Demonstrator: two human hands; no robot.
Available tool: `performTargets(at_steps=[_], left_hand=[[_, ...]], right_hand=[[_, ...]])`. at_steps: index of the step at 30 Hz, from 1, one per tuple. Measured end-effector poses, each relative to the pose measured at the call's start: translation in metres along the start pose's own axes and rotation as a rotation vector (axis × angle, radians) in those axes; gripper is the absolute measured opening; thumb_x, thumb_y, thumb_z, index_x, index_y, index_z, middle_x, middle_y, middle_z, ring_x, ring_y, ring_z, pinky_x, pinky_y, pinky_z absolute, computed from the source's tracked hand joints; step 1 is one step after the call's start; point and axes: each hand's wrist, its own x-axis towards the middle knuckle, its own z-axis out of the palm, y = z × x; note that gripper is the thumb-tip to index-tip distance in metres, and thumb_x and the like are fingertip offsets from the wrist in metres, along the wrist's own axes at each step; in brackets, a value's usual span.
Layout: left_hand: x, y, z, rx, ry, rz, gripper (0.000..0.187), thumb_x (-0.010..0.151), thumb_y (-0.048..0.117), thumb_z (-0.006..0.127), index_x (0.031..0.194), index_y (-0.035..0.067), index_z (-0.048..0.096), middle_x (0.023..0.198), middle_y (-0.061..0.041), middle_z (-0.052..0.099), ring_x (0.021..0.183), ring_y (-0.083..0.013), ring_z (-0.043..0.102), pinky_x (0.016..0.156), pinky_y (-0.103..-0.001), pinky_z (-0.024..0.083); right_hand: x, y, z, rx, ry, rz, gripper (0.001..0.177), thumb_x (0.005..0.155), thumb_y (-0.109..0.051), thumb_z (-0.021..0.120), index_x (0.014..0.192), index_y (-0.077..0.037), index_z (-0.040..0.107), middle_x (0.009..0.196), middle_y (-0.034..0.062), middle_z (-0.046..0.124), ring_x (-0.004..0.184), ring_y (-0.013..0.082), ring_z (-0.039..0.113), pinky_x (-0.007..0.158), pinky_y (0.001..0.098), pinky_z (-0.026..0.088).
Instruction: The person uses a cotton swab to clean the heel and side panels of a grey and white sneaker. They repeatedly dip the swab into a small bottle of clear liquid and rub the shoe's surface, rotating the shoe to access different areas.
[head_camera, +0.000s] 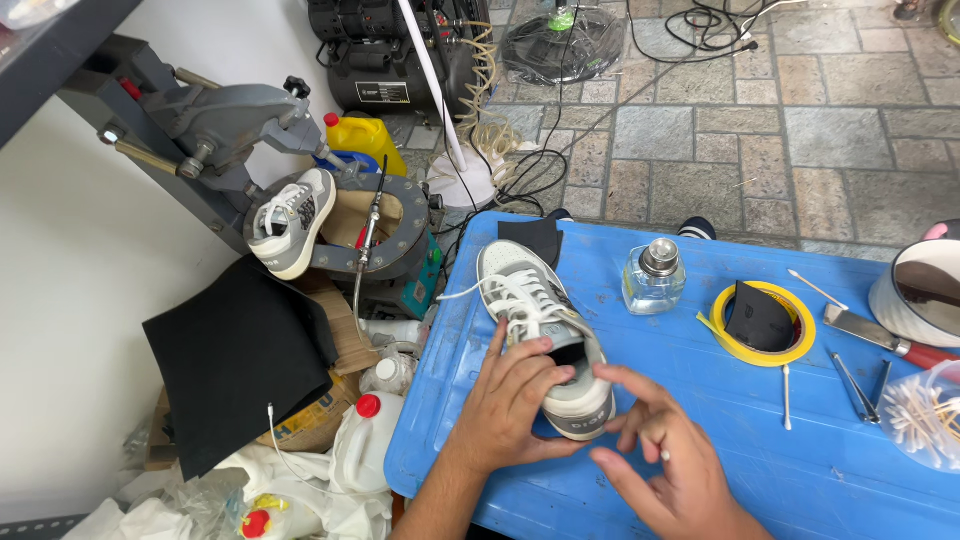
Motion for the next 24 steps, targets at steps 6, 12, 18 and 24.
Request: performTargets(at_steps=[6,12,18,24], left_hand=[[0.028,0.024,-0.033,0.053,-0.277,0.057,0.100,0.062,0.031,0.093,0.150,0.012,0.050,0.125,-0.004,0.059,0.134,-0.0240,0.055,0.125,-0.061,0.023],[0.055,0.042,-0.062,-0.012,-0.549,-0.014,0.116,0.051,0.031,0.093,0.153,0.008,0.043,0.133,-0.009,0.057,0.138,-0.0277,0.050,0.127,-0.062,0.022],[0.061,0.026,-0.056,-0.267,-0.389,-0.008,0.102,0.059,0.056,0.086,0.146,0.015,0.052,0.152,-0.012,0.051,0.148,-0.0344,0.042,0.124,-0.066,0.018],[0.050,-0.003,-0.031,-0.280,-0.224,-0.152,0.044,0.090,0.026,0.066,0.133,0.023,0.072,0.142,-0.002,0.067,0.142,-0.0289,0.057,0.130,-0.059,0.026]], right_hand=[[-0.007,0.022,-0.002,-0.033,-0.043,0.232,0.053,0.075,-0.006,0.087,0.087,-0.012,0.035,0.133,0.0189,0.063,0.079,0.0124,0.055,0.072,0.0268,0.054],[-0.038,0.057,-0.007,0.585,0.044,0.479,0.052,0.076,0.011,0.078,0.095,-0.014,0.036,0.131,0.0081,0.048,0.112,0.0101,0.048,0.091,0.0283,0.044],[-0.051,0.068,-0.008,0.750,-0.027,0.588,0.046,0.080,0.008,0.071,0.096,-0.015,0.035,0.130,0.0105,0.054,0.114,0.0141,0.054,0.090,0.0341,0.047],[-0.049,0.056,-0.002,0.731,-0.079,0.668,0.042,0.086,0.010,0.069,0.094,-0.013,0.034,0.133,0.0129,0.052,0.114,0.0138,0.054,0.090,0.0354,0.050]])
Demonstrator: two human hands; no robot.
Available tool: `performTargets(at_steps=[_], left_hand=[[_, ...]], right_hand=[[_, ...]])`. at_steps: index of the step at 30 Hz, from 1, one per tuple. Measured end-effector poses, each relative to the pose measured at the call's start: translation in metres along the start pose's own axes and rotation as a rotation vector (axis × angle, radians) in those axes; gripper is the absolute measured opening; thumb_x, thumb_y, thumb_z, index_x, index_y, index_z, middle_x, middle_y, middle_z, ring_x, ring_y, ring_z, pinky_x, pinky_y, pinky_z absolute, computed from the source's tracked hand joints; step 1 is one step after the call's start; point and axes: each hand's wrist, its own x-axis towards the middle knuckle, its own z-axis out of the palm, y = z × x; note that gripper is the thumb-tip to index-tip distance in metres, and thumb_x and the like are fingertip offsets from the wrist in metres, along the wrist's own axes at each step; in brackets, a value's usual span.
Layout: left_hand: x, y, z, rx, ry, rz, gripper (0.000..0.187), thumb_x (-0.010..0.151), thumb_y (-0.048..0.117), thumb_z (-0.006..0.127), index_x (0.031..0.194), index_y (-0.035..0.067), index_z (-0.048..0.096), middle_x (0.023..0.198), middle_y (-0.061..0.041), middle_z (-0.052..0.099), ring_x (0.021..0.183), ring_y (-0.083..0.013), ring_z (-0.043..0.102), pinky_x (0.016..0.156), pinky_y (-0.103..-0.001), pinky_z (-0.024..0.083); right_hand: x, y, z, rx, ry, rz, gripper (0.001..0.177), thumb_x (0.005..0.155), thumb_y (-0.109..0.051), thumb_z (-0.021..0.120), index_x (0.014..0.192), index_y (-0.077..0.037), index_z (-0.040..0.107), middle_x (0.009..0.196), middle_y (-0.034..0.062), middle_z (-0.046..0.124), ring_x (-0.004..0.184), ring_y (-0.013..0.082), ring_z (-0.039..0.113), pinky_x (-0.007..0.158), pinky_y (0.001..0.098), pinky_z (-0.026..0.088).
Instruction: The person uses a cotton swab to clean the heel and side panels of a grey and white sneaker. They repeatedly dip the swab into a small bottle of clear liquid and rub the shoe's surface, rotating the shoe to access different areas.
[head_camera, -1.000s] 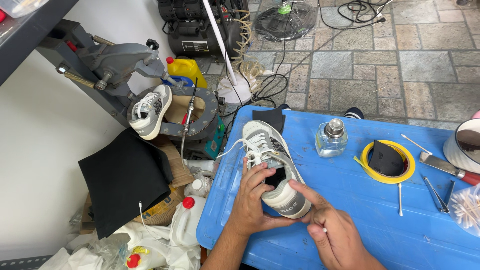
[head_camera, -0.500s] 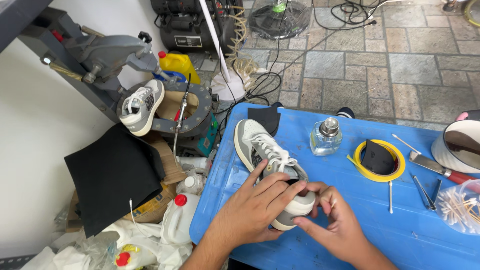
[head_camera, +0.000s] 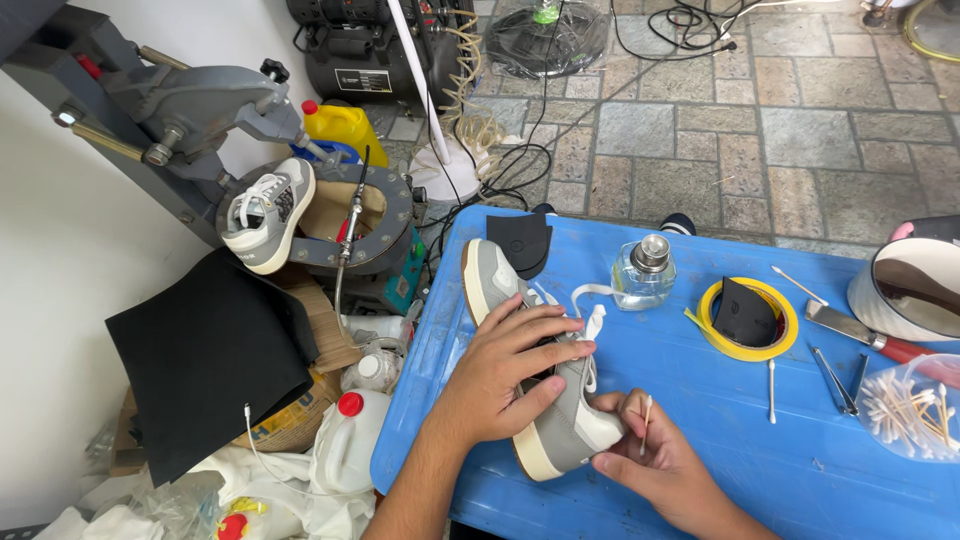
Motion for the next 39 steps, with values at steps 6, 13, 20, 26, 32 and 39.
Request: performTargets(at_steps=[6,13,20,26,32,39], left_hand=[[0.000,-0.010,0.012,0.027,0.027,-0.004,0.040,0.089,0.021,0.066,0.128,0.023,0.073,0.137,-0.002,0.069,0.137,-0.0279,0.059,0.127,-0.057,0.029],[0.001,-0.007,0.012,0.024,0.070,-0.007,0.037,0.088,0.022,0.068,0.124,0.023,0.075,0.134,-0.003,0.070,0.134,-0.0280,0.061,0.124,-0.052,0.033],[0.010,-0.004,0.008,0.008,0.048,0.011,0.029,0.090,0.020,0.070,0.117,0.021,0.078,0.126,-0.002,0.073,0.128,-0.0264,0.064,0.120,-0.050,0.037],[0.025,-0.006,0.007,0.023,0.001,0.017,0.017,0.088,0.022,0.072,0.101,0.019,0.082,0.112,0.000,0.077,0.116,-0.0225,0.067,0.112,-0.047,0.039],[0.041,-0.005,0.010,0.081,-0.070,-0.004,0.015,0.085,0.028,0.074,0.087,0.015,0.081,0.096,0.002,0.077,0.101,-0.0185,0.067,0.097,-0.041,0.040],[0.061,-0.007,0.016,0.146,-0.203,-0.062,0.025,0.080,0.035,0.076,0.077,0.011,0.069,0.088,-0.005,0.073,0.092,-0.0252,0.065,0.084,-0.043,0.040]], right_hand=[[-0.003,-0.013,-0.001,-0.347,0.075,-0.009,0.041,0.084,0.004,0.073,0.086,-0.012,0.036,0.135,0.0123,0.058,0.097,0.0105,0.058,0.082,0.0325,0.054],[-0.019,-0.016,-0.033,-0.513,0.165,-0.149,0.028,0.095,-0.003,0.062,0.088,-0.010,0.036,0.087,0.0056,0.048,0.076,0.0120,0.046,0.069,0.0281,0.042],[-0.020,-0.048,-0.051,-0.665,0.446,0.014,0.020,0.100,-0.017,0.043,0.085,-0.005,0.050,0.069,0.0056,0.048,0.059,0.0152,0.044,0.054,0.0311,0.041],[0.002,-0.109,-0.054,-1.267,0.698,-0.050,0.020,0.094,-0.017,0.066,0.104,0.000,0.064,0.079,0.0150,0.069,0.066,0.0244,0.068,0.064,0.0379,0.053],[0.027,-0.136,-0.074,-1.273,0.800,-0.138,0.029,0.087,-0.010,0.076,0.110,0.003,0.062,0.085,0.0161,0.073,0.077,0.0251,0.074,0.069,0.0361,0.057],[0.029,-0.139,-0.075,-1.440,0.755,-0.143,0.017,0.085,-0.012,0.081,0.092,0.001,0.072,0.089,0.0161,0.071,0.068,0.0291,0.070,0.066,0.0375,0.055]])
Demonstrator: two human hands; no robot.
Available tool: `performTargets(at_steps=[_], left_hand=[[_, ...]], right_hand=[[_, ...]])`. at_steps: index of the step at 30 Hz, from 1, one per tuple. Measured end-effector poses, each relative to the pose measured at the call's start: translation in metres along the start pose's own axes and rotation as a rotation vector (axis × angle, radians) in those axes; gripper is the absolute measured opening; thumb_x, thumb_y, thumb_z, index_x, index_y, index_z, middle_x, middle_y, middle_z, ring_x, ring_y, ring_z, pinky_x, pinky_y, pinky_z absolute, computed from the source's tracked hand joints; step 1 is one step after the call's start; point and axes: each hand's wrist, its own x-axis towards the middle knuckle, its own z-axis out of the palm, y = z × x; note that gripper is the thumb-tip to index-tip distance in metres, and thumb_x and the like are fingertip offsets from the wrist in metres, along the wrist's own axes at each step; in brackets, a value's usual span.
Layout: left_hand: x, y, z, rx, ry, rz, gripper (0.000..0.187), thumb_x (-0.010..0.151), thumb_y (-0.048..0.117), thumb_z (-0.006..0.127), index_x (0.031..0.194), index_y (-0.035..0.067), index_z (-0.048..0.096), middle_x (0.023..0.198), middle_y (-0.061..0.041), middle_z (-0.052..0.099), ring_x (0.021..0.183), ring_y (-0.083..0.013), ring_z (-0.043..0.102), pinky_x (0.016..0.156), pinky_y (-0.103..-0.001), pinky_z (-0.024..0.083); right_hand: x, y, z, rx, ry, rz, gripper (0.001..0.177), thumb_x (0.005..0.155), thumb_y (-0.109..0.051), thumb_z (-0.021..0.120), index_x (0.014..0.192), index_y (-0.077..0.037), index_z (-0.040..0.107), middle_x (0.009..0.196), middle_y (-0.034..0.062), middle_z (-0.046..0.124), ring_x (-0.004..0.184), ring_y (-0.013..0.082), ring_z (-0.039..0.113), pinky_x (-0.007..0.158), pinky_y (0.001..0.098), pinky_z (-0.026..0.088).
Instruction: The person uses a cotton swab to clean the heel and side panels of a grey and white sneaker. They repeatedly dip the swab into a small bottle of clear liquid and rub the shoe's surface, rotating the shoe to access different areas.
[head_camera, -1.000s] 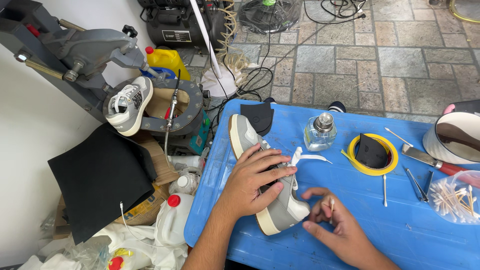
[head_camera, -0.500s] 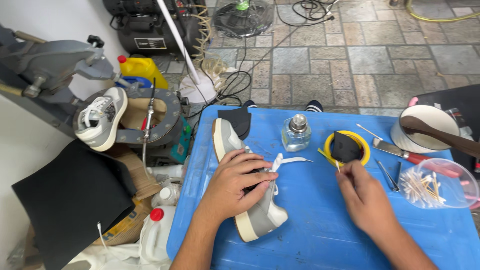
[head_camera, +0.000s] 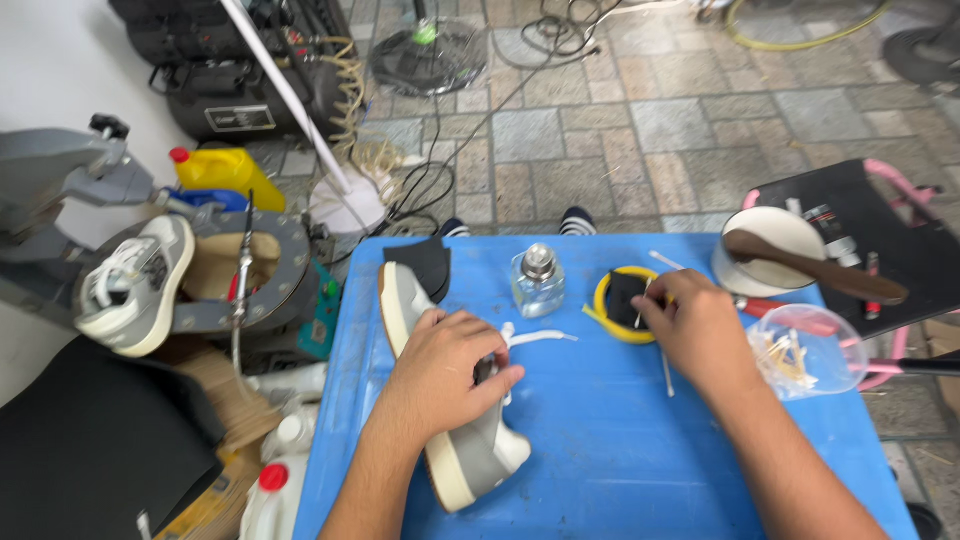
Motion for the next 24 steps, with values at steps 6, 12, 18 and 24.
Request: performTargets(at_steps=[6,12,18,24], left_hand=[[0.016,-0.004,0.006,0.000,-0.029,0.012,0.028,0.078,0.033,0.077,0.081,0.009,0.063,0.084,-0.009,0.070,0.086,-0.0309,0.064,0.078,-0.044,0.044],[0.017,0.001,0.006,-0.076,0.233,0.153,0.019,0.080,0.019,0.076,0.083,0.006,0.063,0.088,-0.007,0.069,0.087,-0.0288,0.066,0.079,-0.040,0.049],[0.006,-0.003,-0.004,-0.014,0.377,0.109,0.016,0.080,0.017,0.078,0.079,0.006,0.066,0.092,-0.004,0.073,0.092,-0.0265,0.069,0.083,-0.040,0.049],[0.000,-0.006,-0.003,-0.025,0.402,0.055,0.013,0.082,0.017,0.077,0.083,0.007,0.069,0.094,-0.004,0.073,0.090,-0.0257,0.069,0.083,-0.039,0.050]], right_hand=[[-0.028,0.030,-0.068,-0.078,0.156,0.086,0.018,0.085,-0.011,0.077,0.099,0.000,0.074,0.088,0.0170,0.074,0.078,0.0256,0.074,0.073,0.0362,0.057],[-0.024,0.099,-0.071,-0.475,-0.172,0.390,0.015,0.085,-0.020,0.074,0.096,-0.012,0.082,0.089,0.0171,0.077,0.085,0.0347,0.075,0.083,0.0424,0.059],[-0.014,0.143,-0.033,-0.600,-0.336,0.411,0.017,0.088,-0.018,0.065,0.090,-0.019,0.082,0.096,0.0133,0.079,0.093,0.0328,0.076,0.087,0.0438,0.060],[-0.012,0.137,-0.034,-0.527,-0.281,0.501,0.018,0.085,-0.020,0.070,0.095,-0.020,0.084,0.098,0.0138,0.079,0.093,0.0332,0.076,0.088,0.0431,0.060]])
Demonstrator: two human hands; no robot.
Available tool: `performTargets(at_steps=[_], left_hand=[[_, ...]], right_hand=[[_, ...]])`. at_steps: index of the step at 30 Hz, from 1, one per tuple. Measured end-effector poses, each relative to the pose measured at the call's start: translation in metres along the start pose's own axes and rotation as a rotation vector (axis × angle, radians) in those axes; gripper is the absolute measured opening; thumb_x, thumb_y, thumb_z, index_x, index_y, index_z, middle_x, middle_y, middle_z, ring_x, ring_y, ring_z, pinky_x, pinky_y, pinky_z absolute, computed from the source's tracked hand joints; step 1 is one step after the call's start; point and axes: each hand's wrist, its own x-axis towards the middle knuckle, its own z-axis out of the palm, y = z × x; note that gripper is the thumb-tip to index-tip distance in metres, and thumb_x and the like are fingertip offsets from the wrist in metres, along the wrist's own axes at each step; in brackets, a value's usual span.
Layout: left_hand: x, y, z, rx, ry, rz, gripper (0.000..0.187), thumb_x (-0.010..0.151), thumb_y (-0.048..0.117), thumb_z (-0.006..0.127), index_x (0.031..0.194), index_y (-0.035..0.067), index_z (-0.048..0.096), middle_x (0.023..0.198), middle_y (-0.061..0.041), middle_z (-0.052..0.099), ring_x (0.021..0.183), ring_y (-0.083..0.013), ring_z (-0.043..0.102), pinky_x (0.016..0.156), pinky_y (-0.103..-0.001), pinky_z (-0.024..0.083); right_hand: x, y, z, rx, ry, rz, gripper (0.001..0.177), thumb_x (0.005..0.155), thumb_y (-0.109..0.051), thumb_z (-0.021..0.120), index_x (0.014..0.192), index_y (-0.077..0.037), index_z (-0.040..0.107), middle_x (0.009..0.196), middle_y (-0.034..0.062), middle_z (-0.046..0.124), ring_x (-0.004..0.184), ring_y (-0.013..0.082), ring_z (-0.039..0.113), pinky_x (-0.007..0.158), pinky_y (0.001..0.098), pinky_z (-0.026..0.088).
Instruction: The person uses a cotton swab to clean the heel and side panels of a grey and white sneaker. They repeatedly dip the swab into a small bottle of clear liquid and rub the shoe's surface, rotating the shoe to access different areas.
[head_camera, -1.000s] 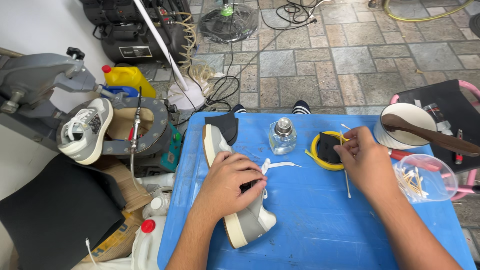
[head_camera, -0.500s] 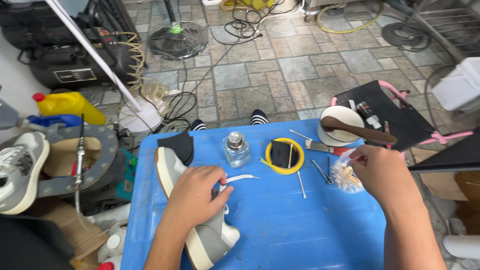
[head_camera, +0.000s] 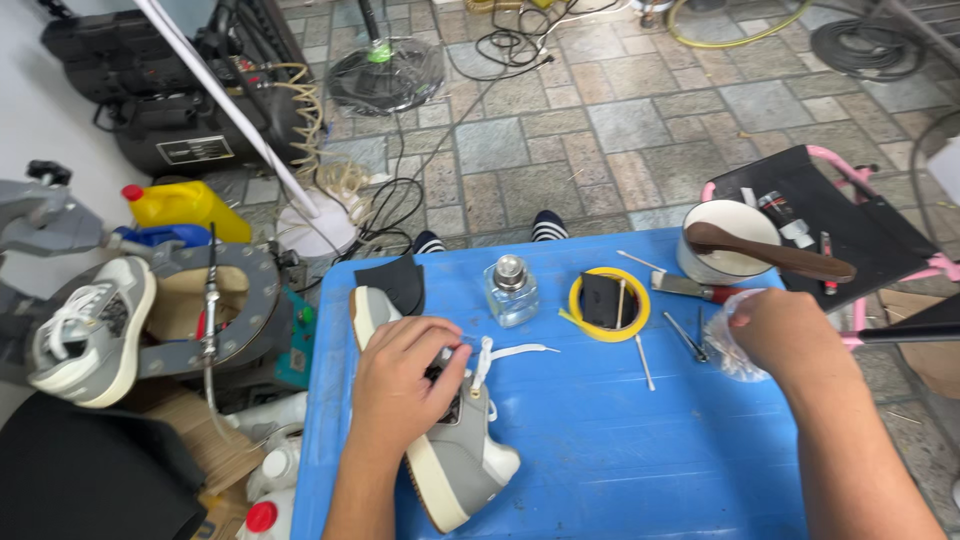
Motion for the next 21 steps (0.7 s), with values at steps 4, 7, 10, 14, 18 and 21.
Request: performTargets(at_steps=[4,7,10,14,18,21], left_hand=[[0.003,0.003,0.002,0.051,-0.031,-0.043,0.013,0.083,0.017,0.077,0.091,0.009,0.070,0.096,-0.003,0.074,0.091,-0.0262,0.069,0.081,-0.040,0.049],[0.010,0.003,0.004,-0.014,-0.085,-0.166,0.023,0.084,0.018,0.077,0.103,0.009,0.070,0.102,-0.005,0.074,0.096,-0.0256,0.071,0.075,-0.040,0.052],[0.024,0.001,0.014,-0.202,-0.094,-0.280,0.037,0.086,0.020,0.077,0.119,0.007,0.066,0.112,-0.009,0.073,0.104,-0.0234,0.072,0.075,-0.035,0.058],[0.049,-0.012,0.034,-0.332,-0.082,-0.205,0.051,0.083,0.021,0.081,0.129,0.007,0.063,0.116,-0.012,0.073,0.107,-0.0230,0.071,0.088,-0.034,0.057],[0.063,-0.025,0.050,-0.285,-0.098,-0.111,0.053,0.080,0.023,0.085,0.126,0.007,0.066,0.111,-0.011,0.075,0.103,-0.0215,0.072,0.089,-0.033,0.058],[0.064,-0.031,0.057,-0.315,-0.156,-0.167,0.048,0.080,0.024,0.084,0.122,0.007,0.070,0.110,-0.009,0.077,0.100,-0.0201,0.074,0.081,-0.033,0.058]], right_hand=[[-0.021,-0.003,-0.018,0.067,0.120,-0.039,0.021,0.084,-0.026,0.077,0.103,-0.019,0.083,0.094,0.0131,0.080,0.087,0.0326,0.077,0.085,0.0422,0.060],[-0.037,-0.009,-0.024,0.123,0.249,-0.051,0.018,0.089,-0.021,0.075,0.103,-0.016,0.083,0.092,0.0140,0.079,0.084,0.0310,0.076,0.086,0.0406,0.060],[-0.039,-0.003,-0.019,0.222,0.317,-0.064,0.023,0.086,-0.016,0.077,0.106,-0.007,0.078,0.089,0.0132,0.079,0.081,0.0267,0.076,0.081,0.0389,0.060],[-0.018,0.029,0.024,0.387,0.379,-0.109,0.032,0.090,-0.014,0.076,0.117,0.001,0.070,0.093,0.0139,0.076,0.084,0.0229,0.075,0.078,0.0370,0.059],[0.018,0.068,0.084,0.647,0.496,-0.330,0.017,0.106,-0.008,0.065,0.116,0.005,0.061,0.102,0.0139,0.066,0.092,0.0187,0.066,0.089,0.0323,0.055],[0.032,0.072,0.107,0.705,0.564,-0.360,0.011,0.110,-0.003,0.062,0.117,0.005,0.060,0.106,0.0141,0.064,0.096,0.0200,0.064,0.092,0.0328,0.053]])
